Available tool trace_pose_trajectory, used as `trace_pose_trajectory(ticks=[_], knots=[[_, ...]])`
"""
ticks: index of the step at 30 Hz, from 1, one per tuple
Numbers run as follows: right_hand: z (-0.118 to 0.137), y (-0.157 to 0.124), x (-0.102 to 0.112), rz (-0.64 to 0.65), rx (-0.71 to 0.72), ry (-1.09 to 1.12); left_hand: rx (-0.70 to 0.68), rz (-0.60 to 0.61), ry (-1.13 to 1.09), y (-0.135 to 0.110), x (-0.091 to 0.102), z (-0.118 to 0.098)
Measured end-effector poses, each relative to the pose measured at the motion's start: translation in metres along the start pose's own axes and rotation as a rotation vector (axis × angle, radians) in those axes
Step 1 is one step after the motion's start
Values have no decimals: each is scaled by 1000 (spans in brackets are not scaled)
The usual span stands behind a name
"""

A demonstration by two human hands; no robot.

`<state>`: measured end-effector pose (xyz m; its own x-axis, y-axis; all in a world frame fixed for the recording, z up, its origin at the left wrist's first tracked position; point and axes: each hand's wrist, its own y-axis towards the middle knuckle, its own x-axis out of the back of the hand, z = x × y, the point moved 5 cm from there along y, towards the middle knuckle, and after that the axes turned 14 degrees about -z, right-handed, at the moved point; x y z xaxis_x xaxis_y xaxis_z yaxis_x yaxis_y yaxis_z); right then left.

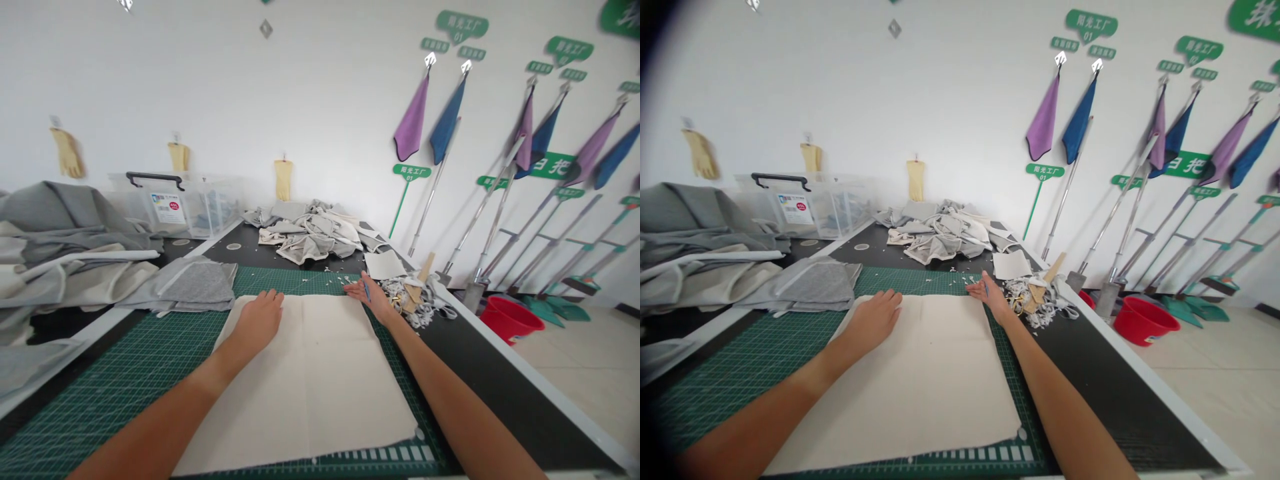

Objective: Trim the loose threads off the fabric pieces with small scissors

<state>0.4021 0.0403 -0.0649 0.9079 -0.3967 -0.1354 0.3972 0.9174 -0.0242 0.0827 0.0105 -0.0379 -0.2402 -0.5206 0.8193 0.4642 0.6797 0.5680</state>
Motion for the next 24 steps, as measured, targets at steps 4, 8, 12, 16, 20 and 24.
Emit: trace_pose_trajectory(ticks=[4,8,12,16,20,24], knots=[[0,12,33,-120,58,-47,0,-1,11,-1,1,0],[5,16,66,-259,133,-93,-8,-12,18,-2,0,1],[12,13,71,-359,249,-105,-9,-14,13,-2,-1,1],[15,6,42,-260,264,-58,-7,-11,5,-2,-1,1],[6,-2,11,-7,113,-8,0,-5,1,-2,1,0],[-1,4,23,-113,95,-71,-16,-12,5,-2,2,0]])
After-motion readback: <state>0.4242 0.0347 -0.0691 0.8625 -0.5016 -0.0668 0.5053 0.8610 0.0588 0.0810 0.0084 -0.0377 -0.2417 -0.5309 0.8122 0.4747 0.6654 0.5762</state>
